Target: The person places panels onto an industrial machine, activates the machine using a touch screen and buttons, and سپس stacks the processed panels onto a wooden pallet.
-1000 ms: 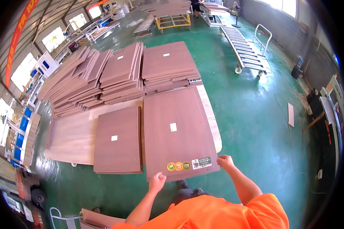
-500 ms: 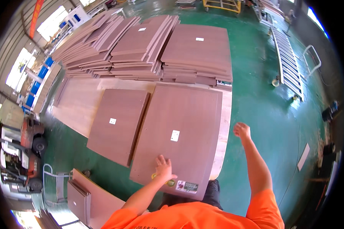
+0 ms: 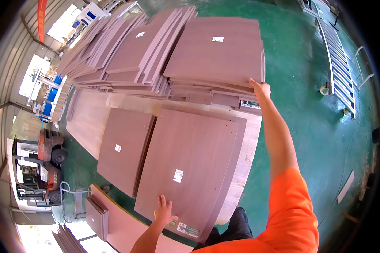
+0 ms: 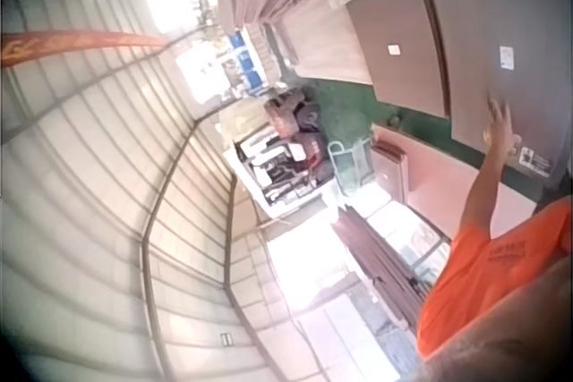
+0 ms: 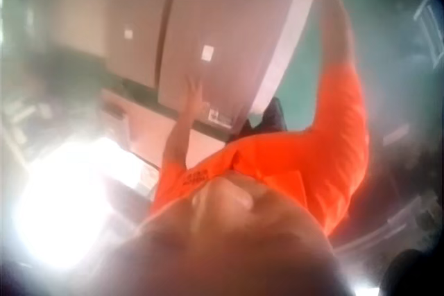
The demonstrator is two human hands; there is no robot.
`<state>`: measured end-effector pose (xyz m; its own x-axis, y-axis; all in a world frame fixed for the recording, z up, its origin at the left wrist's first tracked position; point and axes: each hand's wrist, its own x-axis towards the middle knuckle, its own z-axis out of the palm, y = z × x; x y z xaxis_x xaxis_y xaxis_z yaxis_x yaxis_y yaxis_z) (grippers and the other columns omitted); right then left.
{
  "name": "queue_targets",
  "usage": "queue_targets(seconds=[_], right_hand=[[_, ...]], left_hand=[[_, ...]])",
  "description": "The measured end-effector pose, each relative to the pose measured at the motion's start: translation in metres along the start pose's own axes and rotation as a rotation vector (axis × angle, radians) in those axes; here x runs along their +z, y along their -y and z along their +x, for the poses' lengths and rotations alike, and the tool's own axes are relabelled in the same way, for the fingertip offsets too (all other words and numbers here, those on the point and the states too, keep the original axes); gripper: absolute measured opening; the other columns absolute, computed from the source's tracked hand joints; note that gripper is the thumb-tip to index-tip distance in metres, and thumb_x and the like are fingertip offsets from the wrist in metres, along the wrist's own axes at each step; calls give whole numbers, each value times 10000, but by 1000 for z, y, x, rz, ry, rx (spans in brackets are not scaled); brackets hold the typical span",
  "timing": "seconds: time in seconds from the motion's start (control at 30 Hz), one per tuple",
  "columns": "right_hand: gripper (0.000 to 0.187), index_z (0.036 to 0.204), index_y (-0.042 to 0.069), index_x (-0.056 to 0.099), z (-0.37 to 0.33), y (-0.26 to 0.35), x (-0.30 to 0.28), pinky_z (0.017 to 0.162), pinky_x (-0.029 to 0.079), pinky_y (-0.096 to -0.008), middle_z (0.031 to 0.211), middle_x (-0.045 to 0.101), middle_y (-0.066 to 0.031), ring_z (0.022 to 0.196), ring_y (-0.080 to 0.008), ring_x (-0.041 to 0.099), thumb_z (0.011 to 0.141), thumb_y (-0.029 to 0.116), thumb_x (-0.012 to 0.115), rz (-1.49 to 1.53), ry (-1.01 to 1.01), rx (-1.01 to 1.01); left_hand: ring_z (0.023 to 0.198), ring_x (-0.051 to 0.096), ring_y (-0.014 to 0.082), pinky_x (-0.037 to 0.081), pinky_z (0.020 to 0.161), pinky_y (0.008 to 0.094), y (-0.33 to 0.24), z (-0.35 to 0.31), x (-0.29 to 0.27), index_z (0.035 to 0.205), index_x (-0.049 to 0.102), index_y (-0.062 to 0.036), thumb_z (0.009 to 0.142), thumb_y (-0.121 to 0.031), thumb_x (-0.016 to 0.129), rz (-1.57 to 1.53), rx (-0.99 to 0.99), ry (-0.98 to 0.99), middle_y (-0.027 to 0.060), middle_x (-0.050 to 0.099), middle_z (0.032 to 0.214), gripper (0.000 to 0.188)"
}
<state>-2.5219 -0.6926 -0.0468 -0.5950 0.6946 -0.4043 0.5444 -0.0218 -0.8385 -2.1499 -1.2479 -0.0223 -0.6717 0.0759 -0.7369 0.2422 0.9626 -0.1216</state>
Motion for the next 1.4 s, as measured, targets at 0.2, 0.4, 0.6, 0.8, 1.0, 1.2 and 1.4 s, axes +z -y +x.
queue_targets(seconds=[0.2,0.4,0.6,0.8,1.0,1.2,1.4], right_hand=[[310,864,14,668,23,-5,-33,526,488,-277,749,639,-55,594,-151,602,784,293,777,229,87,116],[227,793,38,670,-68,-108,-66,586,536,-342,742,644,-70,647,-176,624,835,258,712,259,474,50],[470,1232,-2,544,-178,-186,-136,959,459,-498,1190,612,-163,1102,-340,567,828,226,619,1124,611,336],[549,1229,-36,530,-267,-223,-187,907,496,-500,1168,615,-170,1038,-354,598,746,196,651,911,453,349],[573,1233,-44,523,-388,-213,-167,896,509,-492,1149,615,-162,1030,-355,600,693,94,658,904,393,237],[617,1255,2,503,-484,-205,-87,938,469,-439,1155,589,-127,1079,-329,553,654,-8,641,892,589,308],[280,1001,-13,599,-505,-230,52,766,485,-339,939,644,-79,902,-231,615,731,-81,566,558,902,117]], left_hand=[[1444,15,481,209,1163,464,-4,1,-6,1482,317,-78,739,-525,764,-4,-18,49,295,-25,1562,975],[1467,-22,411,390,1065,469,3,0,3,1472,317,-84,693,-577,771,39,-28,36,258,-44,1576,1028],[1442,98,446,411,1043,467,3,0,17,1394,433,-32,698,-522,783,-100,-8,-181,282,78,1554,920],[1223,499,370,383,1053,454,-65,39,3,1301,510,-7,816,-539,685,-1392,-65,-440,243,544,1291,741],[905,592,213,506,793,374,-134,27,-72,1143,558,98,882,-482,662,-2200,-413,-380,157,630,1043,644],[841,604,209,523,709,391,-10,-14,-31,992,615,126,874,-447,679,-2180,-612,-490,140,645,979,588],[913,636,258,537,787,399,130,-32,17,1056,607,108,872,-420,677,-2338,-708,-711,152,644,1082,563]])
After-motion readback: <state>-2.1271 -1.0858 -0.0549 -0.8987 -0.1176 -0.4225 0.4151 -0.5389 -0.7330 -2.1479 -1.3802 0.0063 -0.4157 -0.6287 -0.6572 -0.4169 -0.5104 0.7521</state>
